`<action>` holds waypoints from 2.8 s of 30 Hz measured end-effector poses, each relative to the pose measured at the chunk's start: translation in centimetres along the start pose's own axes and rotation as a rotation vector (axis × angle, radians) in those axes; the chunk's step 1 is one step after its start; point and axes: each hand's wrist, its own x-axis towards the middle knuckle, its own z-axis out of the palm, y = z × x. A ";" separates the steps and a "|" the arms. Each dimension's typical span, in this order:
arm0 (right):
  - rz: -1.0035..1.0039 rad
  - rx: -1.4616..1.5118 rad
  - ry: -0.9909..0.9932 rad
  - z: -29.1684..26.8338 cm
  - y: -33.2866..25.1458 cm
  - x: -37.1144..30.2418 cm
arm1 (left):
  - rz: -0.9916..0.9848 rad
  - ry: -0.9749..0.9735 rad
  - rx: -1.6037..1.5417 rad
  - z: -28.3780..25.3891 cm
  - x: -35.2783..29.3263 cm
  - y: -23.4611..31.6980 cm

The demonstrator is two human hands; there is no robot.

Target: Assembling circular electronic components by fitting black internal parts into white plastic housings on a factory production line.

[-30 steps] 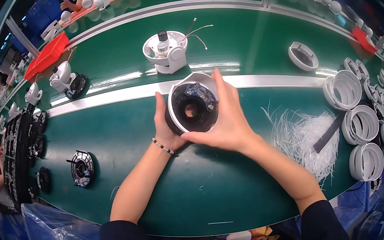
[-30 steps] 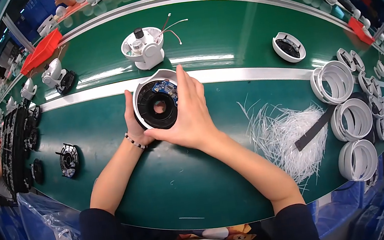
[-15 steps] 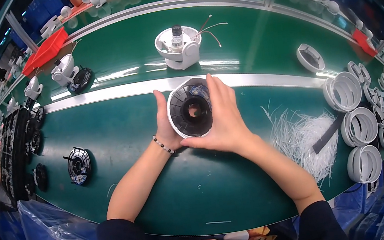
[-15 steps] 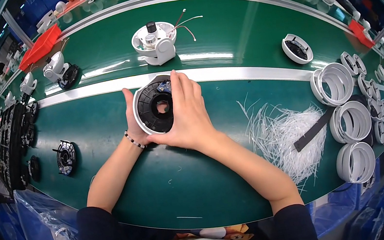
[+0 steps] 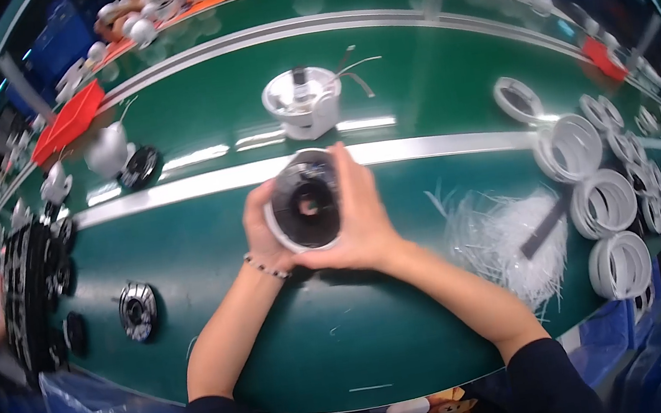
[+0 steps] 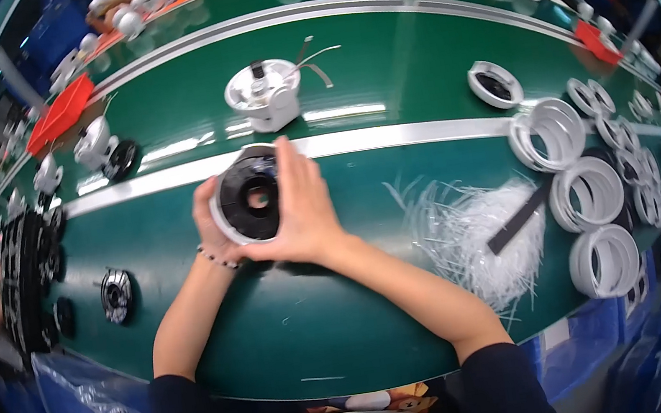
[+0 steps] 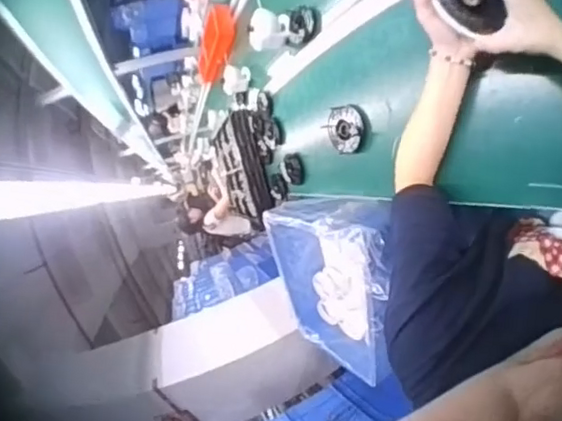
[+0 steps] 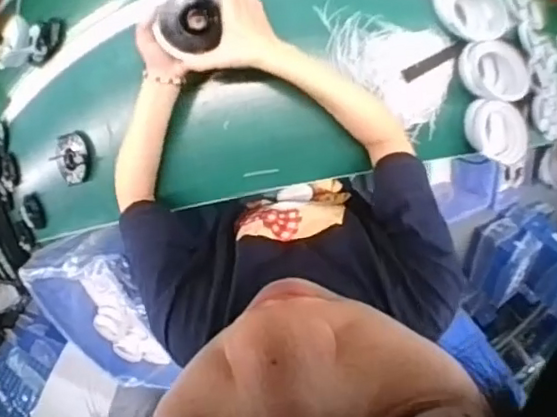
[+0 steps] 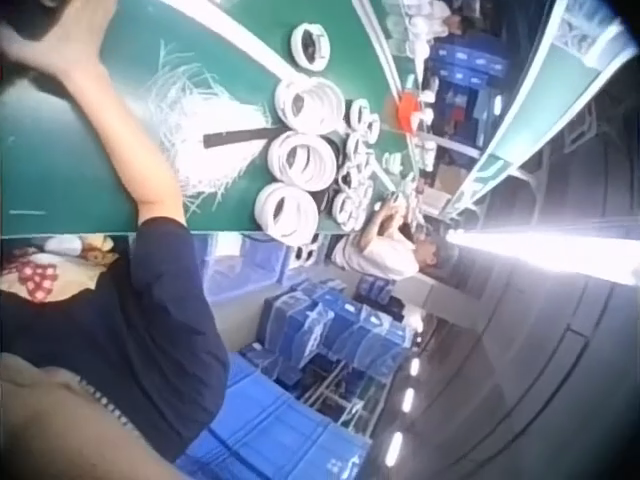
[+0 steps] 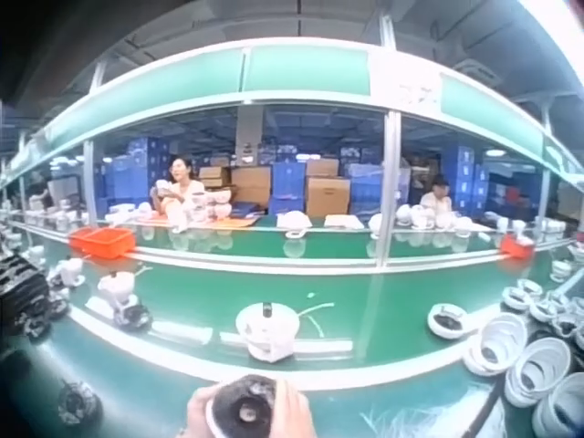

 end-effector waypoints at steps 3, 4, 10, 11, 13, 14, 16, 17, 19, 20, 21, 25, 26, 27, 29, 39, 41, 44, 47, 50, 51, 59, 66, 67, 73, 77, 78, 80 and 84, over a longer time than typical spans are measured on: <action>-0.100 0.009 0.104 1.1 0.3 0.7 | 0.120 -0.025 0.083 1.3 -0.3 0.9; -0.056 0.130 0.053 0.9 0.3 1.4 | 0.147 -0.051 0.095 -0.1 0.4 1.3; -0.120 -0.084 0.164 -8.2 3.9 3.1 | 0.191 0.305 0.029 -2.2 6.4 4.6; 0.013 -0.121 0.180 -11.6 4.4 3.5 | 0.205 0.325 0.047 -3.4 7.5 5.7; 0.227 -0.209 0.235 -18.8 6.1 3.6 | 0.330 0.364 0.100 -4.6 9.4 7.4; 0.232 -0.387 0.309 -22.0 7.2 3.6 | 0.367 0.372 0.122 -5.3 10.0 8.8; 0.174 -0.891 0.319 -27.9 11.9 2.6 | 0.414 0.395 0.098 -7.2 11.6 10.5; 0.278 -1.072 0.241 -29.7 13.2 2.2 | 0.441 0.387 0.142 -8.4 12.1 11.6; 0.245 -1.351 0.084 -31.8 16.2 1.0 | 0.461 0.400 0.174 -10.4 12.3 13.5; 0.304 -1.393 0.009 -32.2 17.1 0.3 | 0.443 0.324 0.199 -11.5 12.5 13.6; 0.456 -1.325 -0.057 -31.8 17.2 0.3 | 0.465 0.373 0.206 -12.8 12.5 14.1; 0.384 -1.367 0.059 -37.0 23.3 -3.6 | 0.553 0.214 0.292 -14.7 15.7 13.4; 0.448 -1.330 0.048 -34.6 19.8 -2.0 | 0.676 0.426 0.370 -15.6 15.5 14.2; 0.522 -1.370 0.020 -35.8 18.0 -2.0 | 0.682 0.604 0.591 -14.2 16.4 14.0; 0.268 -1.422 0.126 -38.2 15.4 -1.7 | 0.707 0.719 1.038 -12.4 16.3 15.8; 0.402 -0.251 -0.115 -15.5 3.4 0.2 | 0.371 0.852 2.371 -25.2 6.2 34.4; 0.359 -0.195 -0.239 -11.5 1.7 -1.2 | 0.322 0.834 2.387 -24.1 7.2 33.8; 0.347 -0.196 -0.333 -7.4 1.4 -3.5 | 0.047 0.886 2.378 -18.7 7.9 30.2; 0.472 -0.269 -0.607 -5.7 0.1 -2.7 | 0.088 0.858 2.385 -16.3 6.4 28.8; 0.180 -0.234 -0.412 -3.8 -2.0 -2.2 | 0.205 0.703 2.141 -21.1 5.1 32.7; 0.064 -0.216 -0.461 -2.8 -2.7 -2.2 | 0.255 0.557 1.830 -22.8 4.6 33.7; -0.049 -0.154 -0.440 -1.9 -4.3 -0.9 | 0.136 0.354 1.017 -4.5 -0.3 14.5; 0.504 0.652 0.156 1.0 -5.8 1.5 | 0.208 0.331 0.632 -1.0 -4.2 7.1; 0.463 0.595 0.153 1.9 -6.1 1.7 | 0.189 0.303 0.600 -0.8 -4.6 6.6; 0.286 0.454 0.134 2.9 -7.4 2.4 | -0.026 0.178 0.521 -1.1 -7.1 5.7; 0.207 0.453 0.076 2.6 -7.7 3.0 | -0.223 -0.135 0.293 -2.3 -7.9 8.5; 0.185 0.379 0.043 2.5 -7.7 3.0 | -0.247 -0.183 0.220 -2.2 -8.0 9.2; 0.172 0.352 0.055 2.7 -7.6 3.0 | -0.232 -0.058 0.132 -2.0 -7.5 9.8; 0.354 0.710 0.104 3.8 -7.8 3.7 | 0.090 0.176 0.309 -5.2 -7.0 9.9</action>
